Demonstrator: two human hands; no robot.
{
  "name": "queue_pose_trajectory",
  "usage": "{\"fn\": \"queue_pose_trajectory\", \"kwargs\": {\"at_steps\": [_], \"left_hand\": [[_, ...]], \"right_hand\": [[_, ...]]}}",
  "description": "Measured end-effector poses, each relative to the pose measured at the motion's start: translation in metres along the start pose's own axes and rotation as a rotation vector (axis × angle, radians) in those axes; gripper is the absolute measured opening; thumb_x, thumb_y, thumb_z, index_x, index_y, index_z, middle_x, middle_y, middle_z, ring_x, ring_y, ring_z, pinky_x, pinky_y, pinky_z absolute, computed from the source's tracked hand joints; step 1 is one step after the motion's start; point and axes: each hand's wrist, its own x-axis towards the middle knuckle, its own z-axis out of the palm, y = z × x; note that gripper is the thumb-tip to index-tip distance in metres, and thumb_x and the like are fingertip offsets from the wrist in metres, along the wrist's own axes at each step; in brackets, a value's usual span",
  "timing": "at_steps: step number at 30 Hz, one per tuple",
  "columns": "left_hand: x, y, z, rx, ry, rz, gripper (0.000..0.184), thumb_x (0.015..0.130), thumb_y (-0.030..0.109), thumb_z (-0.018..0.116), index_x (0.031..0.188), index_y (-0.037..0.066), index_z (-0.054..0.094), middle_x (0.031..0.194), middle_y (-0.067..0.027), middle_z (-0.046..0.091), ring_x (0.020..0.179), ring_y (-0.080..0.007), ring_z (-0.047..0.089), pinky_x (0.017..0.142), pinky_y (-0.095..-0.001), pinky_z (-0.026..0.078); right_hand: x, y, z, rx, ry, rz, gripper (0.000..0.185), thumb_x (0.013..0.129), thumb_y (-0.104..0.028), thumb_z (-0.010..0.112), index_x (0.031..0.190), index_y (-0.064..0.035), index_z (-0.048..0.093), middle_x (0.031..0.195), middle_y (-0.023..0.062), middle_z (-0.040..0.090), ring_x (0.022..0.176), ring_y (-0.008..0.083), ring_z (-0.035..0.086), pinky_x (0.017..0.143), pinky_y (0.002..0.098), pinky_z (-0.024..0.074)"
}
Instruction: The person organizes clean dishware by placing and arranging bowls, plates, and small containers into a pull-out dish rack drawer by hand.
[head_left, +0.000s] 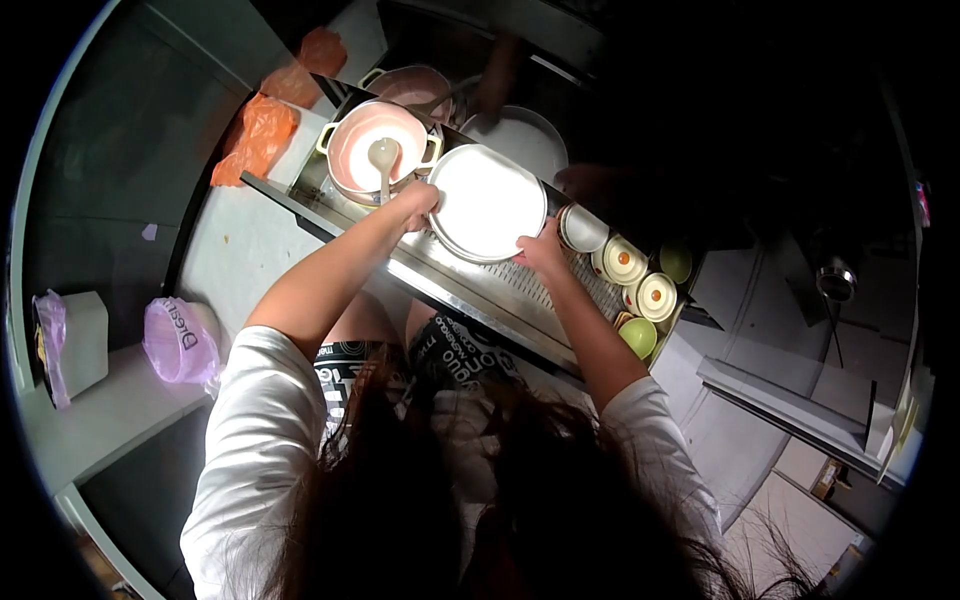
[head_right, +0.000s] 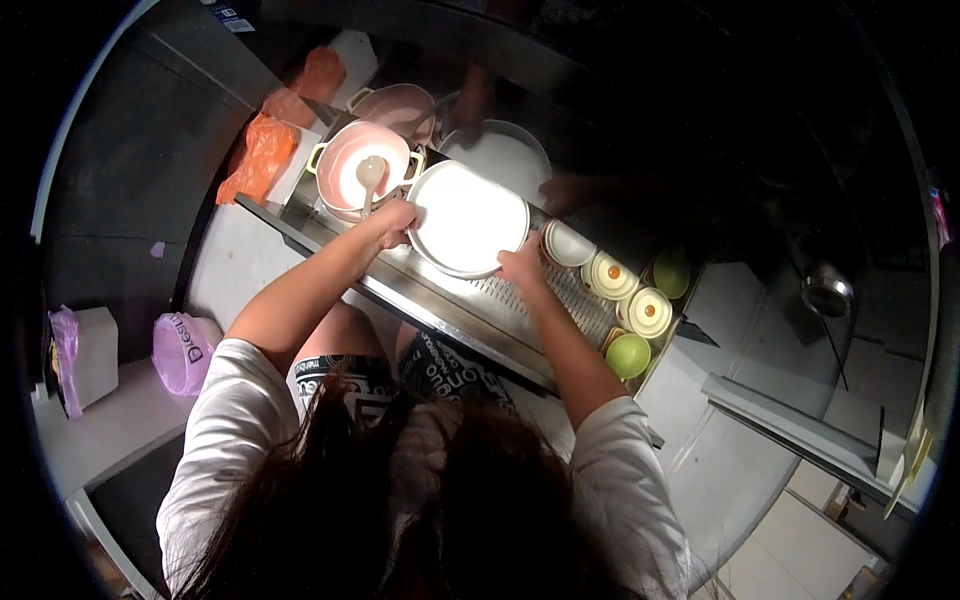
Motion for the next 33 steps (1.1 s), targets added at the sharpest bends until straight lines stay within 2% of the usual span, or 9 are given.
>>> {"fn": "queue_pose_trajectory", "kwargs": {"at_steps": [9,15,21,24,25,28,29,32,33], "left_hand": [[-0.012,0.001,-0.002,-0.057,-0.045,-0.006,0.043,0.061,-0.008,0.042,0.104,-0.006,0.048,0.089,-0.0178,0.05,0.072,-0.0331,0.055,0.061,-0.0508,0.051],[-0.026,0.012,0.0,0.022,-0.126,-0.081,0.047,0.061,-0.006,0.044,0.107,-0.004,0.044,0.092,-0.0166,0.047,0.081,-0.0345,0.054,0.063,-0.0537,0.049],[-0.051,0.009,0.002,0.04,-0.15,-0.099,0.042,0.062,-0.004,0.049,0.104,-0.002,0.047,0.105,-0.0166,0.045,0.093,-0.0326,0.05,0.073,-0.0526,0.048],[-0.075,0.018,0.007,0.141,-0.099,-0.04,0.038,0.062,-0.003,0.053,0.1,-0.003,0.048,0.115,-0.0185,0.042,0.099,-0.0309,0.048,0.077,-0.0538,0.046],[-0.092,0.023,0.008,0.201,-0.155,0.013,0.041,0.066,0.009,0.06,0.104,-0.004,0.05,0.115,-0.0183,0.045,0.102,-0.0294,0.046,0.08,-0.0506,0.043],[-0.146,0.045,0.021,0.305,-0.117,-0.008,0.066,0.069,0.025,0.064,0.126,0.004,0.039,0.128,-0.0171,0.04,0.122,-0.0303,0.035,0.093,-0.0555,0.032],[-0.149,0.042,0.015,0.328,-0.192,0.022,0.08,0.069,0.041,0.067,0.131,0.003,0.033,0.136,-0.0188,0.033,0.127,-0.0304,0.031,0.097,-0.052,0.03],[-0.18,0.046,0.011,0.336,-0.21,0.072,0.083,0.07,0.048,0.066,0.13,0.001,0.035,0.134,-0.0191,0.036,0.126,-0.0303,0.032,0.097,-0.0464,0.033],[-0.187,0.046,0.009,0.357,-0.191,0.094,0.075,0.076,0.048,0.061,0.128,-0.001,0.038,0.126,-0.0175,0.044,0.12,-0.0269,0.04,0.094,-0.0394,0.037]], "right_hand": [[0.006,0.004,-0.003,0.105,0.066,0.038,0.065,0.067,-0.001,0.056,0.126,-0.0046,0.028,0.114,0.0144,0.048,0.095,0.0271,0.056,0.078,0.0438,0.0513],[-0.012,-0.011,-0.021,0.174,-0.116,0.139,0.057,0.066,-0.008,0.056,0.119,-0.0015,0.04,0.111,0.0144,0.05,0.095,0.0277,0.055,0.083,0.0456,0.0482],[-0.025,-0.008,-0.025,0.296,-0.177,0.117,0.057,0.065,-0.004,0.05,0.121,-0.0019,0.039,0.11,0.0155,0.051,0.102,0.0315,0.054,0.084,0.048,0.0481],[-0.041,-0.005,-0.03,0.463,-0.354,0.017,0.059,0.066,-0.006,0.051,0.121,0.0061,0.034,0.118,0.0182,0.046,0.106,0.0324,0.051,0.084,0.0475,0.0481],[-0.043,-0.003,-0.033,0.494,-0.403,0.055,0.058,0.066,-0.006,0.051,0.121,0.0067,0.035,0.118,0.0183,0.047,0.106,0.0328,0.052,0.085,0.048,0.0478],[-0.056,0.001,-0.038,0.558,-0.484,0.149,0.055,0.068,-0.006,0.049,0.12,0.0082,0.039,0.116,0.0188,0.049,0.105,0.0334,0.053,0.087,0.0489,0.0475],[-0.066,0.001,-0.037,0.569,-0.469,0.164,0.053,0.068,-0.006,0.049,0.119,0.0083,0.04,0.115,0.019,0.05,0.104,0.0332,0.054,0.086,0.0487,0.0478],[-0.088,-0.007,-0.038,0.596,-0.479,0.131,0.052,0.068,-0.006,0.049,0.118,0.0085,0.041,0.113,0.0198,0.051,0.103,0.0329,0.055,0.086,0.0476,0.0484],[-0.095,-0.009,-0.04,0.604,-0.491,0.11,0.052,0.068,-0.006,0.049,0.118,0.0086,0.041,0.113,0.02,0.051,0.103,0.0328,0.055,0.086,0.0472,0.0485]]}}
